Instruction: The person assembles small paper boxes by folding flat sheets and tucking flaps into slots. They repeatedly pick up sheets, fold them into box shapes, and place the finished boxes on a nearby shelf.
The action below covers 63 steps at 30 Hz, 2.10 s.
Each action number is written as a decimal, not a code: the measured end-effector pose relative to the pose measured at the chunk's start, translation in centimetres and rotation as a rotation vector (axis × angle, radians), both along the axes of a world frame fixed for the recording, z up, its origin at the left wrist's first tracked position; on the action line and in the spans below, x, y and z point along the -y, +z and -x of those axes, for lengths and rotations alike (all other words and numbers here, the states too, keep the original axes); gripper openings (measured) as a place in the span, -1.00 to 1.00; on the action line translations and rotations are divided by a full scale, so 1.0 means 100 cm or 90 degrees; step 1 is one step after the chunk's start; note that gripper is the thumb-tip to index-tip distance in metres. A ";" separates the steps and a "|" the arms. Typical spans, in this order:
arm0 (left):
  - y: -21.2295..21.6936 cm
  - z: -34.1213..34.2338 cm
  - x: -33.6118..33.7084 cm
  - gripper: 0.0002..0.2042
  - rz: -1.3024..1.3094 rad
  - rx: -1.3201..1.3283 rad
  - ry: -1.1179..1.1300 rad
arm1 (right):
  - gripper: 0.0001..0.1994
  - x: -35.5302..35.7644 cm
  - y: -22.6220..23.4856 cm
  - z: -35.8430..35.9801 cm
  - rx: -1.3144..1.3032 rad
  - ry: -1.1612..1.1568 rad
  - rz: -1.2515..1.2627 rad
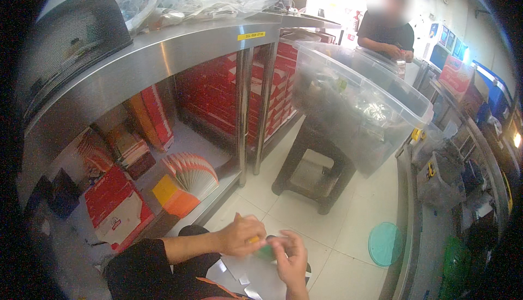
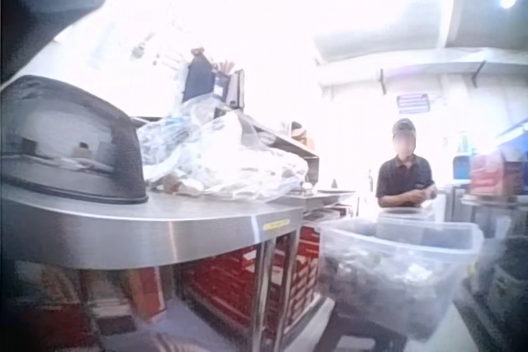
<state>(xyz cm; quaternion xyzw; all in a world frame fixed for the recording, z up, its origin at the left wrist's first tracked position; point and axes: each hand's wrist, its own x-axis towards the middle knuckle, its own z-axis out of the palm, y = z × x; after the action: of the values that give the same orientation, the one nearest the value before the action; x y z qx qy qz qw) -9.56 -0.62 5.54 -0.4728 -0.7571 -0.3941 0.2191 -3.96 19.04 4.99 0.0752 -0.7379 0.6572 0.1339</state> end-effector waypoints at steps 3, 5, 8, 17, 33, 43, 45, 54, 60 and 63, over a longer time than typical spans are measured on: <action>0.011 0.000 0.009 -0.82 -0.165 -0.046 0.208 | -0.86 0.009 -0.006 -0.005 -0.203 -0.184 -0.206; 0.011 -0.010 0.009 -0.84 -0.180 -0.104 0.189 | -0.84 0.015 -0.009 -0.011 -0.168 -0.125 -0.094; -0.004 -0.034 -0.009 -0.87 -0.079 -0.102 0.041 | -0.69 0.026 -0.012 -0.010 0.014 -0.107 0.264; -0.037 -0.053 -0.014 -0.68 -0.325 0.611 0.022 | -0.85 0.031 -0.018 -0.025 -0.366 -0.105 -0.404; -0.050 -0.058 -0.002 -0.75 -0.196 0.344 0.190 | -0.74 0.072 -0.003 -0.007 -0.211 -0.090 -0.080; -0.001 0.117 0.042 -0.72 -0.496 0.518 0.015 | -0.86 0.104 0.116 0.185 -0.118 -0.132 -0.459; 0.006 0.122 0.045 -0.72 -0.497 0.495 0.035 | -0.86 0.111 0.134 0.202 -0.104 -0.202 -0.372; 0.020 0.128 0.012 -0.75 -0.579 0.420 0.051 | -0.86 0.126 0.196 0.206 -0.034 -0.378 -0.076; 0.069 0.112 0.012 -0.77 -0.615 0.392 -0.012 | -0.79 0.094 0.129 0.140 -0.091 -0.151 -0.093; 0.046 0.048 0.032 -0.77 -0.527 0.471 0.158 | -0.85 0.125 0.097 0.075 -0.211 -0.282 -0.174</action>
<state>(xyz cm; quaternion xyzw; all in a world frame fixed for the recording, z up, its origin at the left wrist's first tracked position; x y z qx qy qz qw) -14.38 -3.80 10.12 -0.0859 -0.6158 -0.7685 0.1510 -11.45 6.51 14.74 0.0360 -0.7858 0.4858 0.3810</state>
